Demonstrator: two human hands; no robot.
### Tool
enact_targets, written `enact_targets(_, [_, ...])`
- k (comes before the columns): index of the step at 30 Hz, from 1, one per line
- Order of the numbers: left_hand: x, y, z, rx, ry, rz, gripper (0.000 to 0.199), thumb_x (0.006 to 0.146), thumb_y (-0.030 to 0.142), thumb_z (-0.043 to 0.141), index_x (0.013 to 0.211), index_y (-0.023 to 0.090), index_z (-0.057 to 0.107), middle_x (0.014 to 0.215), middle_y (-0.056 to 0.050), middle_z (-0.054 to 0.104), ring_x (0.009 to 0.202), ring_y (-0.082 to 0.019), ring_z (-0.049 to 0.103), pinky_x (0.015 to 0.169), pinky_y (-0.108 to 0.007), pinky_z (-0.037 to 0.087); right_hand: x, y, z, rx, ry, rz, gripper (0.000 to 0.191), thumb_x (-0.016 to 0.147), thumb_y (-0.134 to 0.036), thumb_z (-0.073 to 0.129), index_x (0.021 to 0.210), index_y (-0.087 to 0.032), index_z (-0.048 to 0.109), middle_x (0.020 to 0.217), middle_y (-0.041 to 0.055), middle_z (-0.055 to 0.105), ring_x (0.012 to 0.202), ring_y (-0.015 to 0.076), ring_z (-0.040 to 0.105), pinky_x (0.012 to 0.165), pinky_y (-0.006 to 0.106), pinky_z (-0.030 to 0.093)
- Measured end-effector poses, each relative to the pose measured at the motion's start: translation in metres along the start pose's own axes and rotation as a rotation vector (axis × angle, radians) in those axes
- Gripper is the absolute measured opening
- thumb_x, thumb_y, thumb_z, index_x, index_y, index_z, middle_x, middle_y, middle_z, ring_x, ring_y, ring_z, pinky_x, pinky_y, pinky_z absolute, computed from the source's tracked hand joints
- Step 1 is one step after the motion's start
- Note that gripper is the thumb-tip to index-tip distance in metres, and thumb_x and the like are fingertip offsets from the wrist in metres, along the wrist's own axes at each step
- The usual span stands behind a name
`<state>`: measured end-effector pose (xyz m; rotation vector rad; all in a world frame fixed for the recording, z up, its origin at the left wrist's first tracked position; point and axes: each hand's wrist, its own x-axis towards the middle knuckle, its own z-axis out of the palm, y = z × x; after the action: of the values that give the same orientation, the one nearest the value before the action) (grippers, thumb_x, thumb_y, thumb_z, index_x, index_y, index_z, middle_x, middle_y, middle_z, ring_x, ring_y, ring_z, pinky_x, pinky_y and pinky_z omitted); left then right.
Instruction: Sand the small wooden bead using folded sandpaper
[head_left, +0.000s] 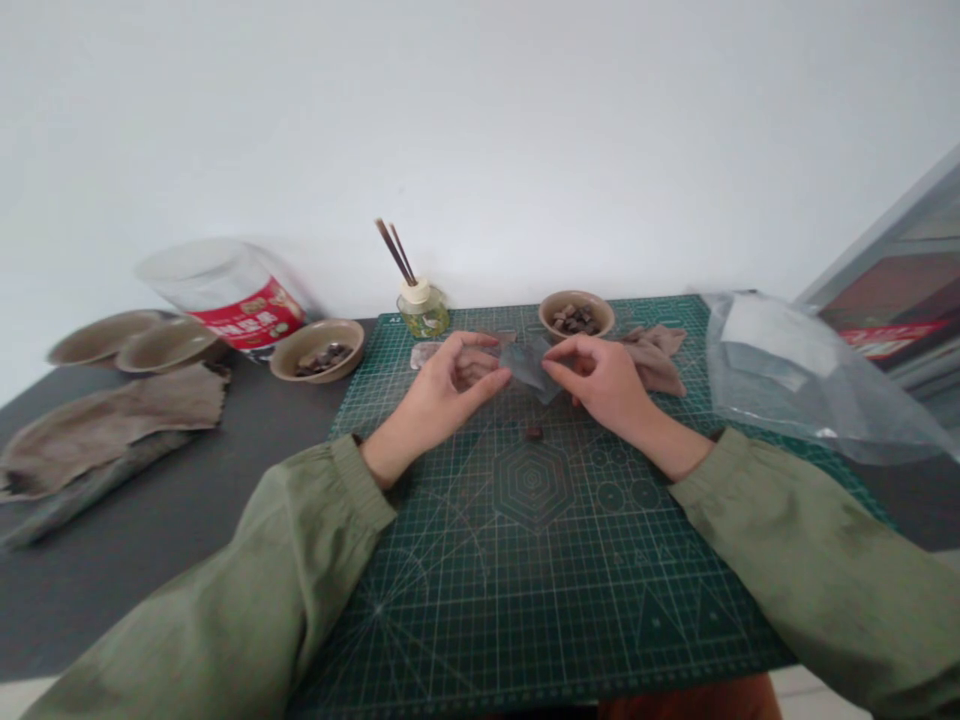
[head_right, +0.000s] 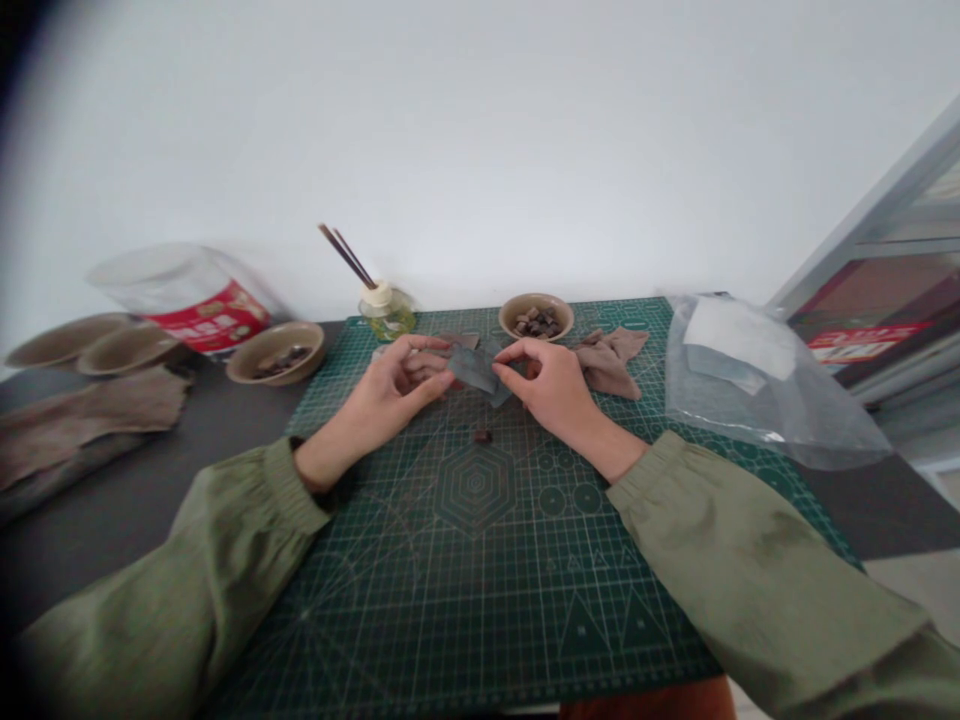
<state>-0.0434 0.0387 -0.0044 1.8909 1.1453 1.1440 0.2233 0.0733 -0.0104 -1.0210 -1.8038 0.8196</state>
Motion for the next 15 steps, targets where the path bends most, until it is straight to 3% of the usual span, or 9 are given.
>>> enact_targets(3, [-0.001, 0.004, 0.004, -0.094, -0.051, -0.07, 0.06, 0.098, 0.057, 0.087, 0.14, 0.02, 0.065, 0.109, -0.011, 0.087, 0.093, -0.025, 0.086, 0.077, -0.034, 0.069, -0.002, -0.005, 0.0, 0.024, -0.014, -0.049, 0.018, 0.1, -0.038, 0.083, 0.104, -0.021, 0.084, 0.079, 0.0046, 0.078, 0.058, 0.0183, 0.061, 0.053, 0.033, 0.045])
enact_targets(6, [-0.001, 0.009, 0.005, -0.118, -0.076, -0.124, 0.051, 0.093, 0.06, 0.092, 0.119, 0.018, 0.076, 0.1, -0.01, 0.087, 0.083, -0.025, 0.084, 0.072, -0.034, 0.068, -0.004, -0.008, 0.0, 0.055, -0.05, -0.095, 0.016, 0.1, -0.037, 0.084, 0.105, -0.022, 0.081, 0.09, 0.005, 0.081, 0.061, 0.0173, 0.061, 0.054, 0.032, 0.046])
enact_targets(8, [0.001, 0.01, 0.001, -0.102, -0.056, -0.15, 0.047, 0.091, 0.059, 0.091, 0.109, 0.018, 0.078, 0.093, -0.009, 0.086, 0.079, -0.024, 0.082, 0.07, -0.034, 0.067, -0.005, -0.007, 0.001, 0.084, -0.057, -0.121, 0.02, 0.102, -0.038, 0.084, 0.113, -0.023, 0.078, 0.107, 0.0068, 0.082, 0.063, 0.0156, 0.062, 0.055, 0.032, 0.048])
enact_targets(11, [0.006, 0.006, -0.016, -0.041, 0.068, -0.182, 0.044, 0.092, 0.056, 0.086, 0.113, 0.019, 0.076, 0.097, -0.008, 0.086, 0.08, -0.023, 0.081, 0.072, -0.034, 0.066, -0.005, -0.004, 0.002, 0.137, -0.061, -0.143, 0.031, 0.108, -0.043, 0.078, 0.131, -0.025, 0.07, 0.132, 0.0103, 0.079, 0.067, 0.0142, 0.066, 0.059, 0.033, 0.055])
enact_targets(15, [0.011, -0.001, -0.049, 0.136, 0.306, -0.237, 0.046, 0.09, 0.044, 0.082, 0.127, 0.02, 0.068, 0.096, -0.008, 0.085, 0.08, -0.025, 0.08, 0.072, -0.034, 0.063, -0.006, 0.001, 0.002, 0.178, -0.091, -0.134, 0.029, 0.113, -0.043, 0.07, 0.136, -0.026, 0.064, 0.133, 0.0104, 0.08, 0.068, 0.0151, 0.072, 0.06, 0.033, 0.059])
